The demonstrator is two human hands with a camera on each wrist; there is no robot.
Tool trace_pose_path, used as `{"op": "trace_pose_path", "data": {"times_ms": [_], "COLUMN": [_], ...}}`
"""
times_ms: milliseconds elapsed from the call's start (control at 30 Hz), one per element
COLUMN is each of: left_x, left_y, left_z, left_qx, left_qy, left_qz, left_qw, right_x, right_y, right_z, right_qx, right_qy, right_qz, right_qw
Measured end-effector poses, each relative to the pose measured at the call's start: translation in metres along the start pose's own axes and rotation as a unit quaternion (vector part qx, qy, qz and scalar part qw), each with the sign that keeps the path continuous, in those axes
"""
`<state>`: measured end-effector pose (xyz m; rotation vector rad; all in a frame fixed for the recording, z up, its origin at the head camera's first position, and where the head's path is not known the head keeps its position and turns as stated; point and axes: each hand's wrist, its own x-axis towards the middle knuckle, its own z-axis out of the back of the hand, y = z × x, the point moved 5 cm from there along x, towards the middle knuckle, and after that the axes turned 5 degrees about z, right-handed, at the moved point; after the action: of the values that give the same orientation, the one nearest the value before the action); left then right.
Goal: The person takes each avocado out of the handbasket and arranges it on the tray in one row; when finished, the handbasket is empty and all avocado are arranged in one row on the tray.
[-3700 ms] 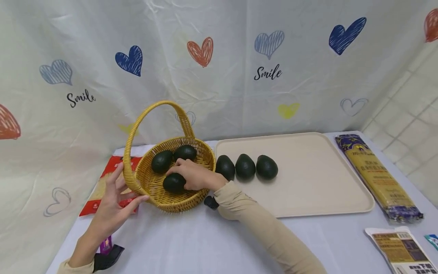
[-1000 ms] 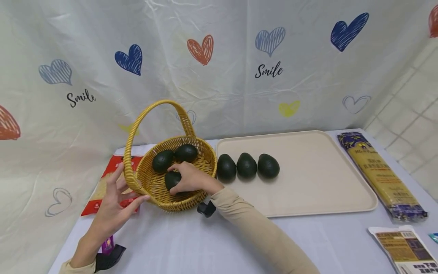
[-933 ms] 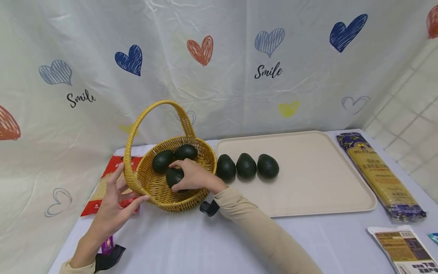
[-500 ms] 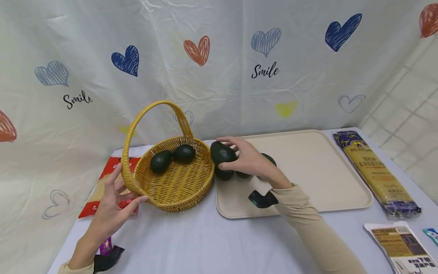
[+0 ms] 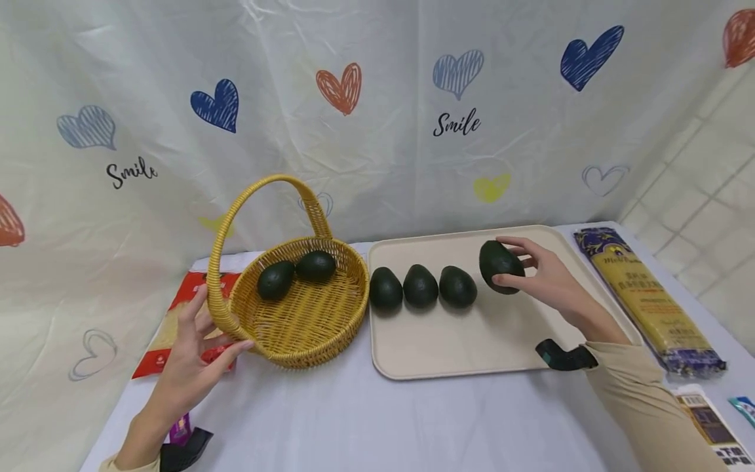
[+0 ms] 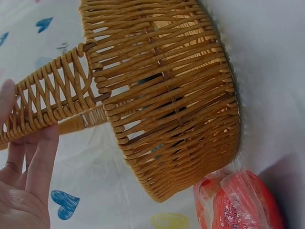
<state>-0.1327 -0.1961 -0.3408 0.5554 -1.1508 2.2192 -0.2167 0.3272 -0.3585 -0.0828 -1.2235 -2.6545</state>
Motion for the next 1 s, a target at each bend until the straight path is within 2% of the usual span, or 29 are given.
{"op": "trace_pose_path", "data": {"times_ms": [133, 267, 400, 667, 1000], "left_x": [-0.004, -0.003, -0.002, -0.003, -0.001], "left_y": [0.001, 0.0, -0.001, -0.001, 0.0], "left_z": [0.0, -0.001, -0.001, -0.003, -0.003], "left_qx": [0.017, 0.022, 0.018, 0.029, 0.019], "left_qy": [-0.004, -0.008, -0.009, -0.016, -0.013], "left_qz": [0.008, -0.001, -0.009, 0.01, 0.01], "left_qw": [0.9998, 0.9997, 0.9997, 0.9994, 0.9997], "right_x": [-0.003, -0.002, 0.002, 0.009, 0.008], "right_y": [-0.026, -0.038, -0.04, -0.042, -0.041], "right_z": [0.0, -0.005, -0.011, -0.024, -0.018], "right_qx": [0.009, 0.012, 0.007, -0.01, -0.035], "right_qy": [0.005, 0.014, 0.032, 0.068, 0.107], "right_qz": [-0.02, -0.031, -0.039, -0.051, -0.044], "right_qw": [1.0, 0.999, 0.999, 0.996, 0.993]}}
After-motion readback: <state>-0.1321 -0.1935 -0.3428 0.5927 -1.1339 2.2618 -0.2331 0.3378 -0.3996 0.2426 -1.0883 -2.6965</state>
